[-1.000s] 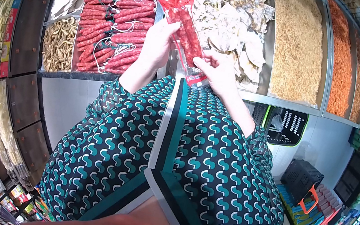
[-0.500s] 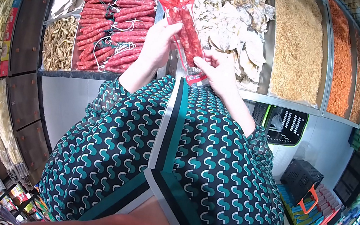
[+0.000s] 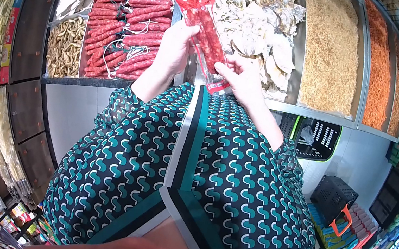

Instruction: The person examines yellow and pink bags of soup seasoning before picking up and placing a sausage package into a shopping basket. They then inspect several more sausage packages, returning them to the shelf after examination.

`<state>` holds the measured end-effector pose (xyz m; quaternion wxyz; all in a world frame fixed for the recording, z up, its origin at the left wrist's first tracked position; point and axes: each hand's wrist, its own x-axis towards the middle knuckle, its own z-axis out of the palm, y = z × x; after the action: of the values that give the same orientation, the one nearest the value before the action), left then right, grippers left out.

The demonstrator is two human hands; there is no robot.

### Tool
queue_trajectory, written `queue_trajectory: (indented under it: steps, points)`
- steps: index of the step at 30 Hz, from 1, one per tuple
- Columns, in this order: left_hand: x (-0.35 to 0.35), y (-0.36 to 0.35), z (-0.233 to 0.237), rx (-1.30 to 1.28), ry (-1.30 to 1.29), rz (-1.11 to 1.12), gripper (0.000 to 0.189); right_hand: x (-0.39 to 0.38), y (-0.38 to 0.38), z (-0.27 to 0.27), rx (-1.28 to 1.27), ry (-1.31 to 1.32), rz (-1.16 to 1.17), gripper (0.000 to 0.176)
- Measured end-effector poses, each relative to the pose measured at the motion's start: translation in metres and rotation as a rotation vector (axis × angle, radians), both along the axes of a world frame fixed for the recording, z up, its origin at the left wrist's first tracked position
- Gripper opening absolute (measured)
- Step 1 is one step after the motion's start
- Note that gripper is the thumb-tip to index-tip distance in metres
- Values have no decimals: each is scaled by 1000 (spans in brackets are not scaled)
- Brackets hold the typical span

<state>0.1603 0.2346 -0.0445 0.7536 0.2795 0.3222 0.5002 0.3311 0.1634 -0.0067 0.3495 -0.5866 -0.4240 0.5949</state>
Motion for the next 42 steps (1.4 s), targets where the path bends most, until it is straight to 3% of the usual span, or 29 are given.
queue_trajectory:
  steps: [2,5,15,17,20,24,27,35,39,42]
  points:
    - [0,-1,4,-17,-82,-8,26,1,0,-2,-5,4,-2,27]
    - [0,-1,0,68,56,-49,28,2,0,-6,-20,-2,-16,26]
    - [6,0,7,44,-8,48,24,2,0,-5,12,-1,-24,25]
    - [3,1,7,-114,-30,52,21,2,0,-5,-22,-16,-13,25]
    - [-3,7,-25,-72,-25,-20,21,1,0,-9,49,-14,-7,26]
    - [-2,6,-12,-57,-54,-33,22,1,0,-10,64,-16,-4,26]
    - [6,2,11,-110,-38,88,23,1,-1,-9,54,-18,-6,27]
    - [1,5,-15,66,120,-29,26,0,-2,-6,43,4,-9,27]
    - [2,1,-7,74,34,-16,27,1,-3,-7,44,-3,-7,26]
    - [2,1,-7,113,121,-28,26,1,-5,-11,49,3,-20,26]
